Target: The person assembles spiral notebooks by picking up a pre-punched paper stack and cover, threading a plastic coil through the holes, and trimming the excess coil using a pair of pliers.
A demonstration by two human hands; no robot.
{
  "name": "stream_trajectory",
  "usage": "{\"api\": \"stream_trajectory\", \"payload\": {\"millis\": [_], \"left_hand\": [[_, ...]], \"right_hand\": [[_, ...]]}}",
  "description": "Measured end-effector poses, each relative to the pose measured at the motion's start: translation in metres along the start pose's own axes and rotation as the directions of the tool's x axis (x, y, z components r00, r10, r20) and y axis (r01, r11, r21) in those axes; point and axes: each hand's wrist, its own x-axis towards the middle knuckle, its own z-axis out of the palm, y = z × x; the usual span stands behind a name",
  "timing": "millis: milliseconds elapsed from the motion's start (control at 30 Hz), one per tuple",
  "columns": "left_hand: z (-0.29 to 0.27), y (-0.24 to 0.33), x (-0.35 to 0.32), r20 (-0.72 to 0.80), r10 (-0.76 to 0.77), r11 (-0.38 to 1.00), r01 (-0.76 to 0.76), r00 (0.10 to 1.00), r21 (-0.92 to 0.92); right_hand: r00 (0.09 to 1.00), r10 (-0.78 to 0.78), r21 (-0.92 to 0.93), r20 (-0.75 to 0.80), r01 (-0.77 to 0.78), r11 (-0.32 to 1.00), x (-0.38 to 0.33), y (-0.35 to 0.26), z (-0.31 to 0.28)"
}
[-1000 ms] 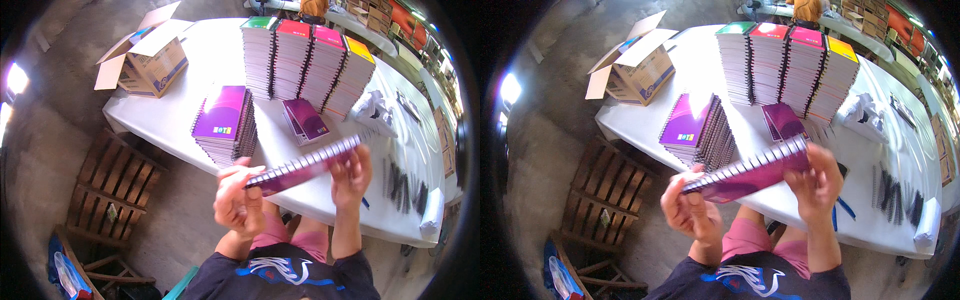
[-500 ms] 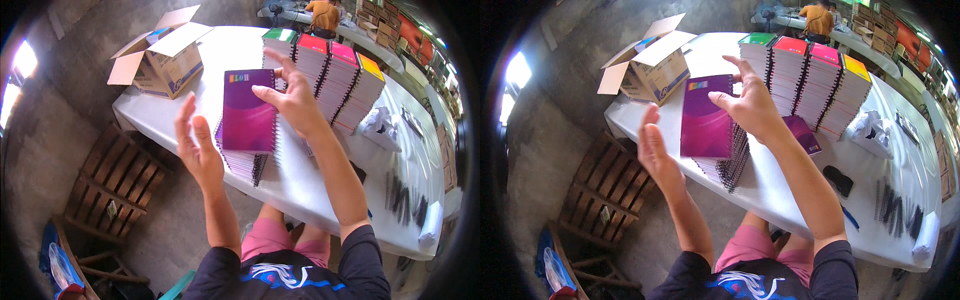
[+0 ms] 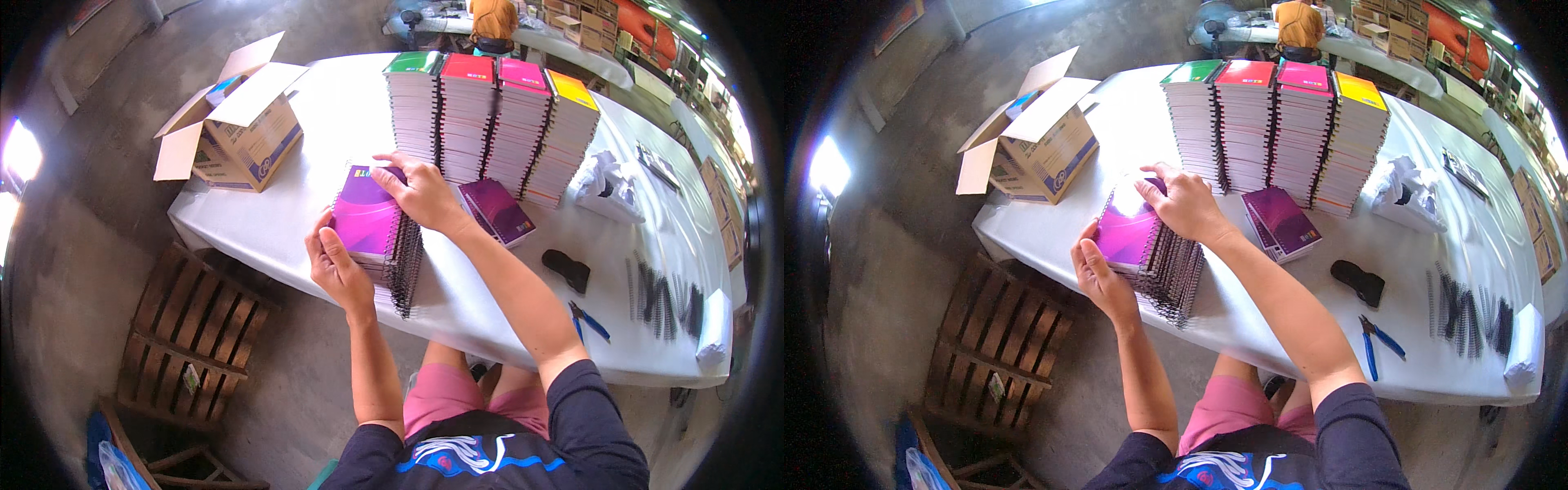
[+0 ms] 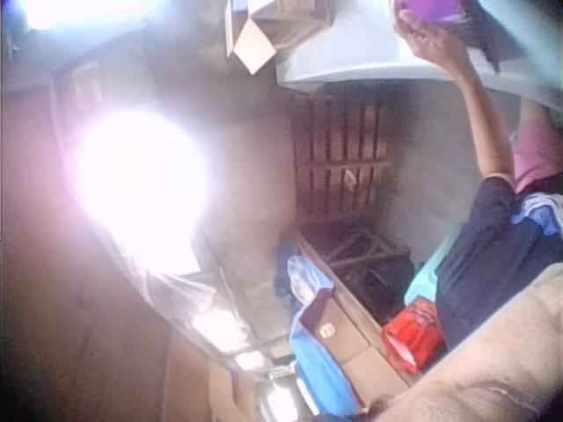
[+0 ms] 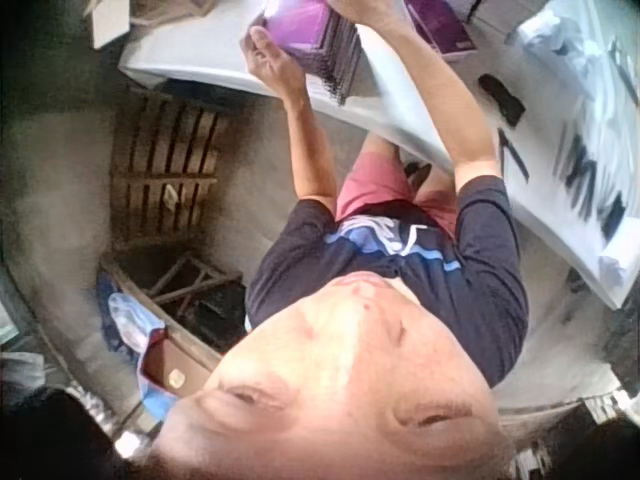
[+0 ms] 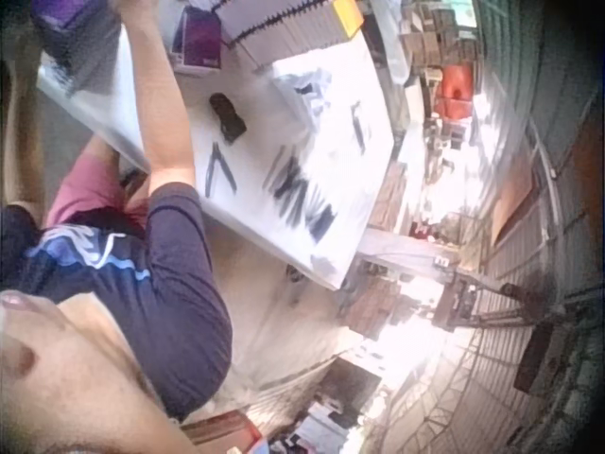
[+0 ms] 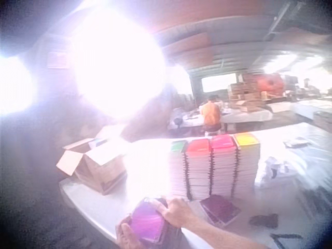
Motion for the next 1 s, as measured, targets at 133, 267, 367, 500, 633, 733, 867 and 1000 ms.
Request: {"api": "stream_trajectory", "payload": {"millis": [133, 267, 367, 500, 633, 733, 867, 1000], "left_hand": [[-0.006, 0.005, -0.002, -0.158, 0.143, 0.974, -0.111, 0.977, 0.196], [-0.028, 0.02, -0.007, -0.331, 0.308, 0.951, -0.276, 0.892, 0.141], [-0.021, 0.06, -0.028, -0.365, 0.446, 0.885, -0.463, 0.817, 0.046], [-0.001, 0.072, -0.073, -0.021, 0.67, 0.723, -0.658, 0.742, -0.21], [0.048, 0.052, -0.137, 0.525, -0.032, 0.961, 0.17, 0.85, -0.217], [0.08, 0.016, -0.155, 0.624, -0.49, 0.612, 0.75, 0.608, -0.25], [0.069, 0.005, -0.15, 0.706, -0.273, 0.814, 0.548, 0.654, -0.193], [0.073, 0.026, -0.123, 0.916, 0.065, 0.865, -0.48, 0.396, 0.146]], "right_hand": [[0.976, -0.095, -0.325, -0.194, 0.027, 0.945, -0.008, 0.012, -0.012], [0.877, 0.275, -0.556, -0.393, -0.465, 0.689, -0.05, 0.112, -0.094], [0.795, 0.595, -0.323, -0.121, -0.598, 0.734, -0.095, 0.165, -0.124], [0.782, 0.453, -0.379, -0.427, -0.61, 0.696, -0.127, 0.144, -0.137], [0.796, 0.404, 0.097, -0.451, -0.406, 0.909, -0.17, 0.095, -0.138], [0.889, 0.284, 0.275, -0.36, -0.189, 0.943, -0.216, 0.069, -0.107], [0.954, 0.262, 0.049, -0.147, -0.257, 0.965, -0.257, 0.055, -0.14], [0.693, 0.215, -0.631, -0.688, -0.717, 0.295, -0.309, 0.156, -0.227]]}}
